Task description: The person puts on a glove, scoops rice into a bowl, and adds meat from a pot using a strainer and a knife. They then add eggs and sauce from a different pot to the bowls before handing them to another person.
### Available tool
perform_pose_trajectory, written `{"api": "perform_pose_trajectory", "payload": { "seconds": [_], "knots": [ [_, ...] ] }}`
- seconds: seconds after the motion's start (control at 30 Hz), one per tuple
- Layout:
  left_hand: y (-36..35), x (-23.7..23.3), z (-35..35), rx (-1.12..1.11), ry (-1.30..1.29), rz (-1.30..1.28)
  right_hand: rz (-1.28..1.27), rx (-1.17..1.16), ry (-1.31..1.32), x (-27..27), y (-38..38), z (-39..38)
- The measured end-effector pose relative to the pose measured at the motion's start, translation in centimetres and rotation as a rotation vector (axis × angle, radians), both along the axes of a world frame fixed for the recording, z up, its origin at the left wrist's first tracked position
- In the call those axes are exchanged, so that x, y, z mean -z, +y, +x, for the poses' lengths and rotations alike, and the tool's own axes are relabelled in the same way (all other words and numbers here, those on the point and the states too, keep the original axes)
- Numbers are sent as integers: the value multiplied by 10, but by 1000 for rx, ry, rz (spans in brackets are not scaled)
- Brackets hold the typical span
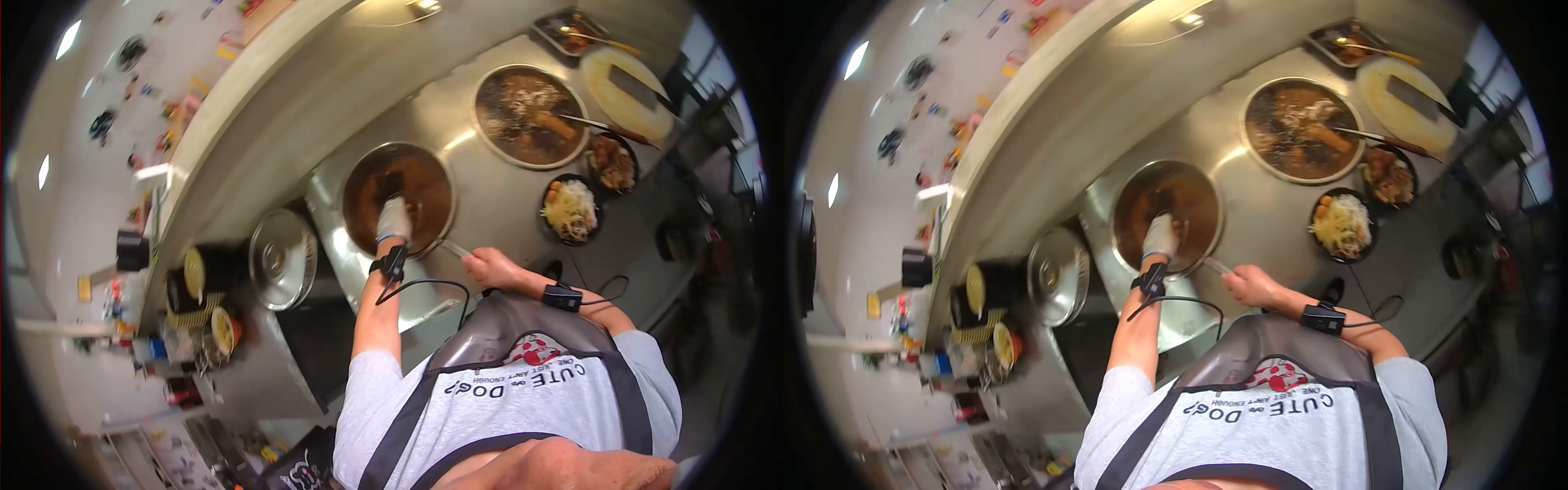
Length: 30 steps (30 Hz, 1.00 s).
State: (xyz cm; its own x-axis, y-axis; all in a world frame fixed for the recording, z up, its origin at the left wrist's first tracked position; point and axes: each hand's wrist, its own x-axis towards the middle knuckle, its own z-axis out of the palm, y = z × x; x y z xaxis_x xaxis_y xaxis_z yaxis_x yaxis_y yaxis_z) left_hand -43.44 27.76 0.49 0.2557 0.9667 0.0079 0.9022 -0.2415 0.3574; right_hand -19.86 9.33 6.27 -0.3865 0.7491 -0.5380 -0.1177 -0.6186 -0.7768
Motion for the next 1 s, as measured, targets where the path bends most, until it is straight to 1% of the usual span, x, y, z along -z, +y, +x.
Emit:
{"api": "perform_pose_trajectory", "payload": {
  "seconds": [0.03,0.07,0.1,0.13,0.17,0.2,0.23,0.3,0.33,0.37,0.47,0.53,0.57,0.6,0.63,0.7,0.73,0.77,0.8,0.83,0.87,0.9,0.97,1.0],
  "knots": [
    [-5,-5,8,-215,-333,-266,59,-9,-86,-1,-3,-2],
    [-12,-21,16,-230,-334,-334,112,-9,-179,-3,-4,-5],
    [-5,3,6,-11,32,-68,195,-16,-229,-6,-7,-4],
    [-13,-23,21,-183,-158,-293,163,-15,-226,-2,-8,-6],
    [-13,-18,18,-108,-26,-222,135,13,-194,-7,-8,-8],
    [-17,-23,18,-49,50,-196,128,29,-194,-4,-8,-10],
    [-12,-7,8,30,115,-139,122,75,-214,-3,-9,-11],
    [1,9,-4,192,203,-209,111,43,-202,-3,-7,-12],
    [1,3,-4,216,206,-236,112,68,-211,-5,-7,-11],
    [1,-2,-4,235,211,-263,86,47,-197,-7,-6,-10],
    [9,9,-15,272,196,-315,79,33,-188,5,-4,-15],
    [4,5,-19,293,199,-302,99,10,-186,11,-2,-17],
    [6,1,-16,309,204,-290,102,38,-190,12,-1,-16],
    [2,0,-17,322,193,-223,124,28,-184,13,-3,-18],
    [5,11,-21,331,193,-222,145,15,-177,11,-3,-18],
    [10,27,-20,-67,-254,-440,131,18,-183,7,-6,-15],
    [17,30,-15,-523,-806,-741,111,10,-172,4,-6,-13],
    [20,32,-15,-524,-804,-746,92,1,-159,2,-5,-13],
    [19,27,-15,-350,-631,-614,87,3,-158,8,-2,-14],
    [18,19,-15,-179,-457,-479,134,-37,-185,17,3,-16],
    [23,7,-15,-186,-249,-385,184,-76,-212,26,9,-19],
    [34,11,-23,-181,-247,-385,183,-70,-212,30,13,-23],
    [53,28,-40,-269,-427,-101,96,-29,-198,34,22,-29],
    [50,11,-31,-266,-423,-102,95,-25,-195,37,25,-28]
  ]
}}
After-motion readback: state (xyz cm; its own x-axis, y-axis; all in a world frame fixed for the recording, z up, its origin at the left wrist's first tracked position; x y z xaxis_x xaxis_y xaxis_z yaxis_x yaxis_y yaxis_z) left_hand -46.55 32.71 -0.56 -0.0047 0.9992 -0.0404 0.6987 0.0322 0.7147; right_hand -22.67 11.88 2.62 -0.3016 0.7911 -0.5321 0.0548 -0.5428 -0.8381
